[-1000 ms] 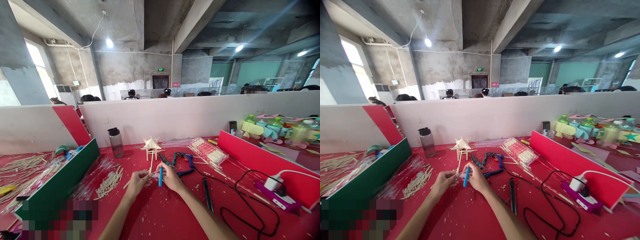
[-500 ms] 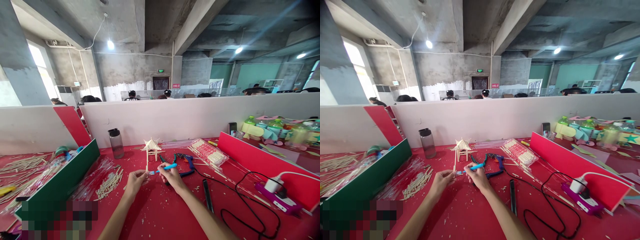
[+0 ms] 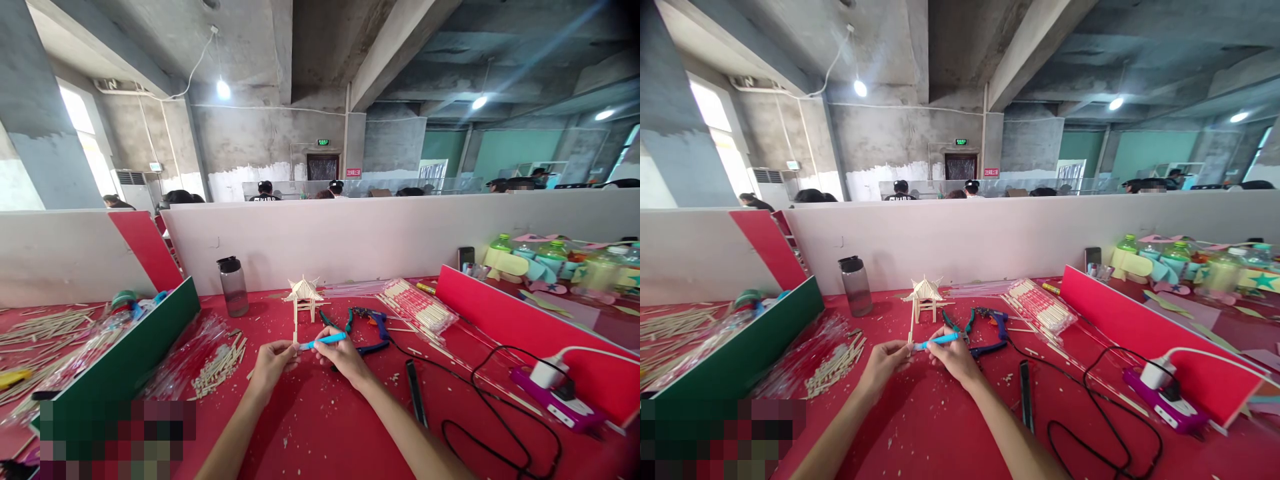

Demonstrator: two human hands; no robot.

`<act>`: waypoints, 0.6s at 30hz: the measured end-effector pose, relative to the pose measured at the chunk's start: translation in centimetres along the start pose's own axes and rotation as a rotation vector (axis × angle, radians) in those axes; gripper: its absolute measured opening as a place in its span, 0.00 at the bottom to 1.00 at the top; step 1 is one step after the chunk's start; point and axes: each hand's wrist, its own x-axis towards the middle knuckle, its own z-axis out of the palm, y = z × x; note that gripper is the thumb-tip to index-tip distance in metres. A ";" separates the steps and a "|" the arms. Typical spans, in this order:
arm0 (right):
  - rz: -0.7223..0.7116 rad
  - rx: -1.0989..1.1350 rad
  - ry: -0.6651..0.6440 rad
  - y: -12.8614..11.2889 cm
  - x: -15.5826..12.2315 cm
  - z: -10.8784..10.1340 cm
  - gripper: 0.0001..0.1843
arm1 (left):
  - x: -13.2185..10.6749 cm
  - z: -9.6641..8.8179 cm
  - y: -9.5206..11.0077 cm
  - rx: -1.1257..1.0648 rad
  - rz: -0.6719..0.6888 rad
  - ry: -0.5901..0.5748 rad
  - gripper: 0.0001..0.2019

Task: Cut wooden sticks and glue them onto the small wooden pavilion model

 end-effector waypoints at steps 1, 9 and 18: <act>-0.011 -0.008 0.012 0.0 0.0 0.0 0.17 | 0.0 0.0 -0.1 -0.001 0.002 -0.001 0.23; -0.064 0.006 0.057 -0.1 0.0 0.3 0.18 | -0.3 0.7 -0.5 -0.089 0.012 0.043 0.23; -0.082 0.011 0.023 0.3 0.4 0.1 0.21 | -0.6 0.9 0.0 -0.046 0.036 0.071 0.24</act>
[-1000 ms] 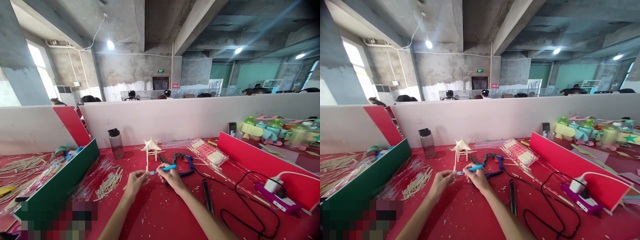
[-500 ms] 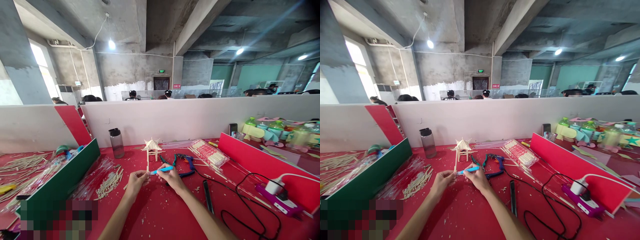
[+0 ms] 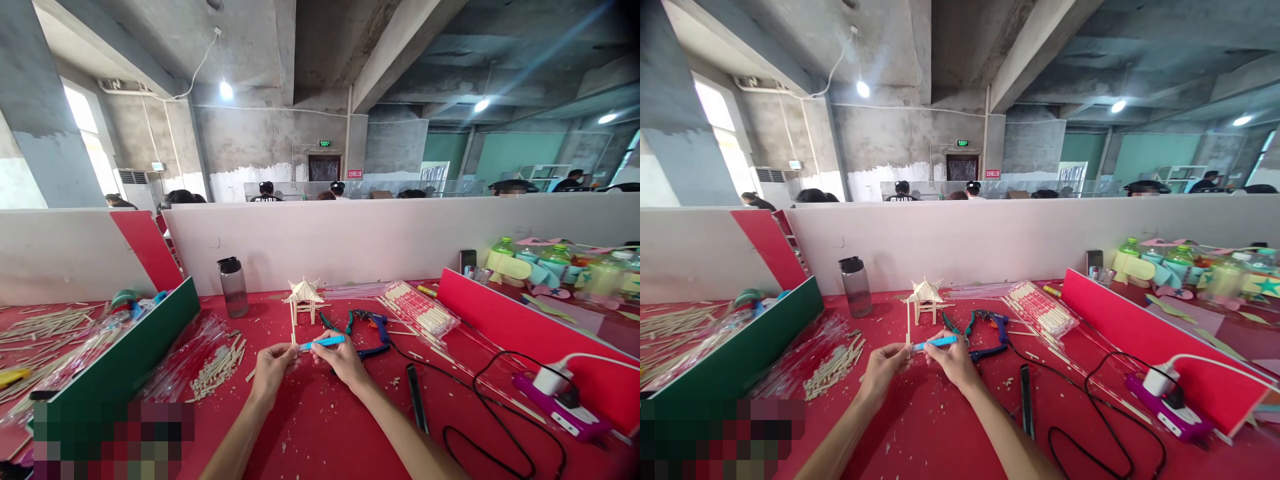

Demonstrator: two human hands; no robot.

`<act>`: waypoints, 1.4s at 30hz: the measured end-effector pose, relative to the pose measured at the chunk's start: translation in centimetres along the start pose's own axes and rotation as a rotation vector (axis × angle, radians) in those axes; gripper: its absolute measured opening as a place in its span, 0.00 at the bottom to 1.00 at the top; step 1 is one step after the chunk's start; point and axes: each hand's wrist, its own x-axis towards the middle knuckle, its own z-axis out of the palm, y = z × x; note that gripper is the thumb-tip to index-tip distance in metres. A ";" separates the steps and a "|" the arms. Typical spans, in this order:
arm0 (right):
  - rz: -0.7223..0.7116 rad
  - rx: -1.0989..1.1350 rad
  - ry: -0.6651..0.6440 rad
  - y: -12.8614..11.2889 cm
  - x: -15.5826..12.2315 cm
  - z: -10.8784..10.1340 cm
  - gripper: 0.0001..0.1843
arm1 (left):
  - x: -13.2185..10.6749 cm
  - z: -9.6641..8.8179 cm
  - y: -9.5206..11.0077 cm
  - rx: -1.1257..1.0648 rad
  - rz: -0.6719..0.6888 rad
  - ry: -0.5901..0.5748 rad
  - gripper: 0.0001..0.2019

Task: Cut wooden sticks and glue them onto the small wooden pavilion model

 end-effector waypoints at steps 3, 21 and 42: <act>-0.016 -0.020 0.013 0.0 0.3 -0.2 0.21 | -0.1 0.1 0.5 0.038 0.007 -0.046 0.24; 0.177 -0.236 0.017 -0.7 0.3 -1.2 0.51 | 0.6 -1.2 0.9 0.113 0.008 -0.068 0.29; 0.148 -1.426 -0.322 -5.1 -3.5 -8.0 0.27 | 0.1 -0.7 0.4 0.033 -0.094 -0.092 0.26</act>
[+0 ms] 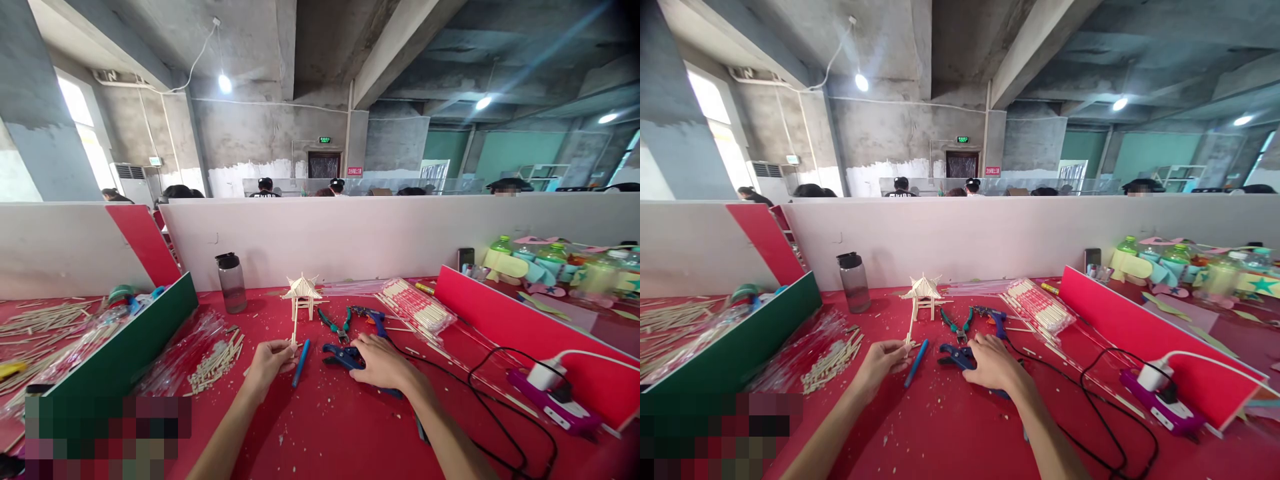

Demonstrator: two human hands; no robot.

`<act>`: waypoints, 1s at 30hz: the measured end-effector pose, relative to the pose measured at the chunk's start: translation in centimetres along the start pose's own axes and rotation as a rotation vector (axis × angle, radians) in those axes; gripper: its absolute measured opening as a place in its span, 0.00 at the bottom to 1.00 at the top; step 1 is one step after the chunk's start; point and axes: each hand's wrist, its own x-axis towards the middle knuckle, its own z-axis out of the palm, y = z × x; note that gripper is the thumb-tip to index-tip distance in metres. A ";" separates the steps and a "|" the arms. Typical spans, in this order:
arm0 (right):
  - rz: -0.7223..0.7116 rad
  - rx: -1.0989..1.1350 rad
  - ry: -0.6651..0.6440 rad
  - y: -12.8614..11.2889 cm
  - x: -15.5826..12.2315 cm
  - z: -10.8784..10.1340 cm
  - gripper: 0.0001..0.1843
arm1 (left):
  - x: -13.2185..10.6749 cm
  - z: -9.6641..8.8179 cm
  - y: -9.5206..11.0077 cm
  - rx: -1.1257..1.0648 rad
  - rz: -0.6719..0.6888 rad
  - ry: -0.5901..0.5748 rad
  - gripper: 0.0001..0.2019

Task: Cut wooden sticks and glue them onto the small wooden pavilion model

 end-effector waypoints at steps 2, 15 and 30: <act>-0.029 0.093 0.043 0.0 0.0 -0.5 0.26 | -0.2 0.1 0.3 -0.007 -0.006 -0.003 0.26; -0.272 0.489 -0.059 -2.3 4.9 -3.6 0.23 | -0.4 0.0 0.6 0.011 -0.005 0.022 0.25; -0.263 0.450 -0.113 -1.3 4.4 -3.4 0.23 | -0.7 0.2 0.8 0.032 -0.016 -0.025 0.25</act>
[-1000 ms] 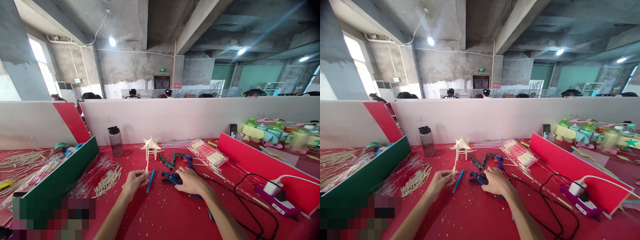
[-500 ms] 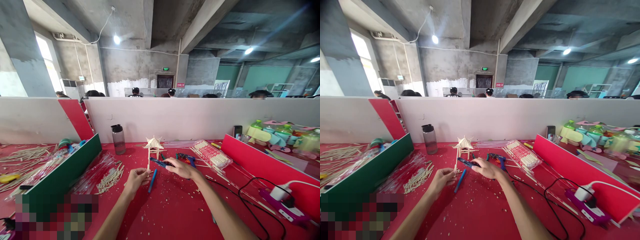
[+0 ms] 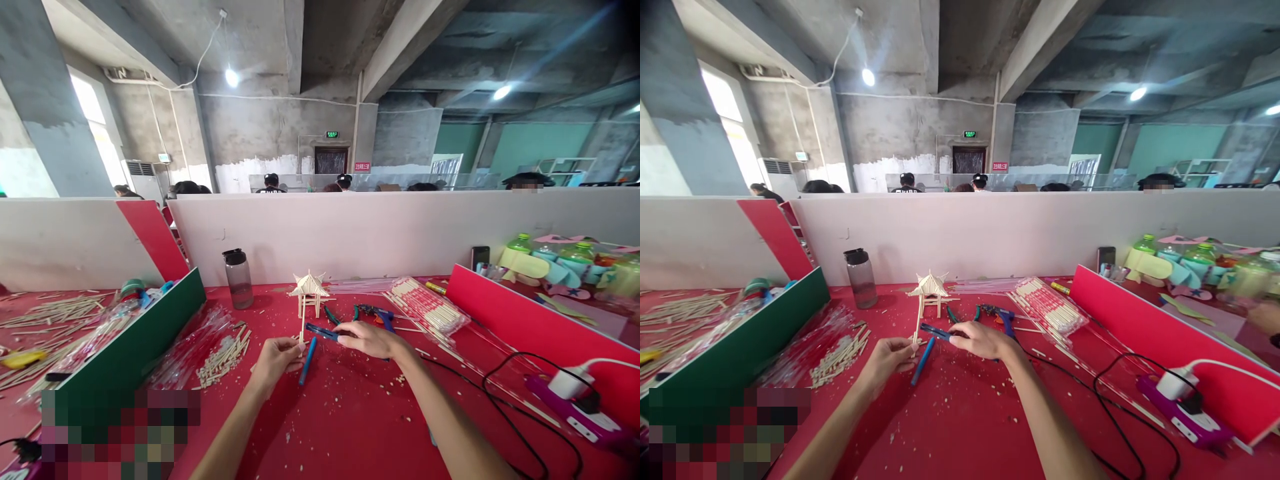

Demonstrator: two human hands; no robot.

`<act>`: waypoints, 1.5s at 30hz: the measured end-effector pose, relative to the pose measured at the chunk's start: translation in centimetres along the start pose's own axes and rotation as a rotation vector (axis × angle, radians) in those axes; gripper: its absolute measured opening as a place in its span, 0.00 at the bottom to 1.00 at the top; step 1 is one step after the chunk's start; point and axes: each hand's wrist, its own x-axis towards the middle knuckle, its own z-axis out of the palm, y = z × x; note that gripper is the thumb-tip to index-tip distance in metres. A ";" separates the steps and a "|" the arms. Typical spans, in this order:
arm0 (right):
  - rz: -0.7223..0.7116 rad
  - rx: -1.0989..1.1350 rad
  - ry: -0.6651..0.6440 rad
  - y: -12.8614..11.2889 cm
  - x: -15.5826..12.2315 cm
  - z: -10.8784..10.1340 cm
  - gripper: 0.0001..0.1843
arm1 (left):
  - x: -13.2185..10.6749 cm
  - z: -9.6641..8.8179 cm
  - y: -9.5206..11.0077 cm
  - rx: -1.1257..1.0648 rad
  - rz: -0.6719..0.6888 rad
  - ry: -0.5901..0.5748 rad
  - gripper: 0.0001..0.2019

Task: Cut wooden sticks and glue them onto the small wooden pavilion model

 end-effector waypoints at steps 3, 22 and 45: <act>0.000 -0.016 -0.002 -0.1 -0.2 0.1 0.23 | -0.1 0.1 0.0 0.009 -0.006 -0.006 0.25; -0.011 -0.035 -0.018 -0.6 -0.6 -0.1 0.22 | 0.2 0.0 -0.3 0.024 -0.009 -0.012 0.25; -0.032 -0.026 -0.029 -0.6 -0.6 -0.1 0.22 | 0.1 0.2 -0.4 0.027 -0.008 -0.026 0.26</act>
